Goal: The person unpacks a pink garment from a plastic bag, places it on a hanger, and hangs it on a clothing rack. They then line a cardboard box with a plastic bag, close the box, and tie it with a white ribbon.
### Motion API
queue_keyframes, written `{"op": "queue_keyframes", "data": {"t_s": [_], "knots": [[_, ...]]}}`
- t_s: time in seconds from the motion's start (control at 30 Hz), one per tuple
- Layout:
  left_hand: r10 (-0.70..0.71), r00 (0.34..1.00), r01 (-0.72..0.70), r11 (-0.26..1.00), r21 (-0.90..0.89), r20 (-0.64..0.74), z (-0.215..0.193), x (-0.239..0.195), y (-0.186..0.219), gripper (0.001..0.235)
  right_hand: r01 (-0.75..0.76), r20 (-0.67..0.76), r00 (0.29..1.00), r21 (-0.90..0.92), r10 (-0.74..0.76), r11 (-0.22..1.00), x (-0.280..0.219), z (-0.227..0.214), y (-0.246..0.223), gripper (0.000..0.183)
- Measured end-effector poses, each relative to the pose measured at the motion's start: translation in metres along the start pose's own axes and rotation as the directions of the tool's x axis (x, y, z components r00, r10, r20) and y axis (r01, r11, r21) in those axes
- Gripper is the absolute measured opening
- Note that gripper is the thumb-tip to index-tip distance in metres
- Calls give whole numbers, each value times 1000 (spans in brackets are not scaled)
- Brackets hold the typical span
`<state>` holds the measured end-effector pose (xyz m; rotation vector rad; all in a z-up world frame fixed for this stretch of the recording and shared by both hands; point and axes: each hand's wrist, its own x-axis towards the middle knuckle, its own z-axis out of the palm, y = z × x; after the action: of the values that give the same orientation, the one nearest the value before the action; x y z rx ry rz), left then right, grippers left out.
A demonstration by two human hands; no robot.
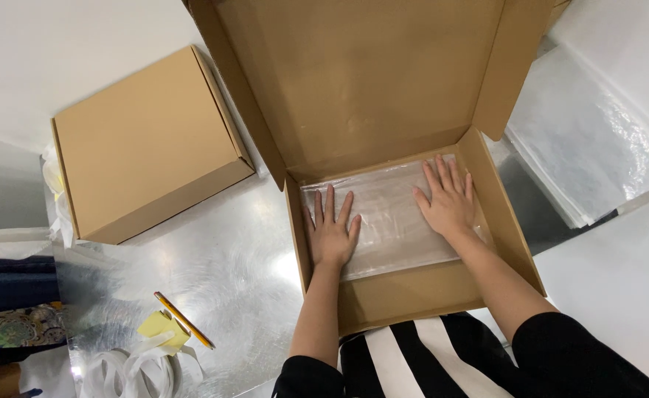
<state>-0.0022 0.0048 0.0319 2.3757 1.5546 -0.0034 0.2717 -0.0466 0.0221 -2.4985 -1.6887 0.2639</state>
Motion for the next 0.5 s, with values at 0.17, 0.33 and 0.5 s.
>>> {"op": "queue_keyframes", "data": {"t_s": [0.17,0.33,0.5], "knots": [[-14,999,12,999,40,50,4,1,1,63,-103,165,981,15,100,995,3,-17,-53,67],[-13,998,11,999,44,55,4,-1,2,61,322,60,940,157,-335,934,-28,19,-121,66],[-1,999,0,1000,22,48,-3,-3,4,63,455,-44,890,175,-454,873,-38,8,-100,62]]}}
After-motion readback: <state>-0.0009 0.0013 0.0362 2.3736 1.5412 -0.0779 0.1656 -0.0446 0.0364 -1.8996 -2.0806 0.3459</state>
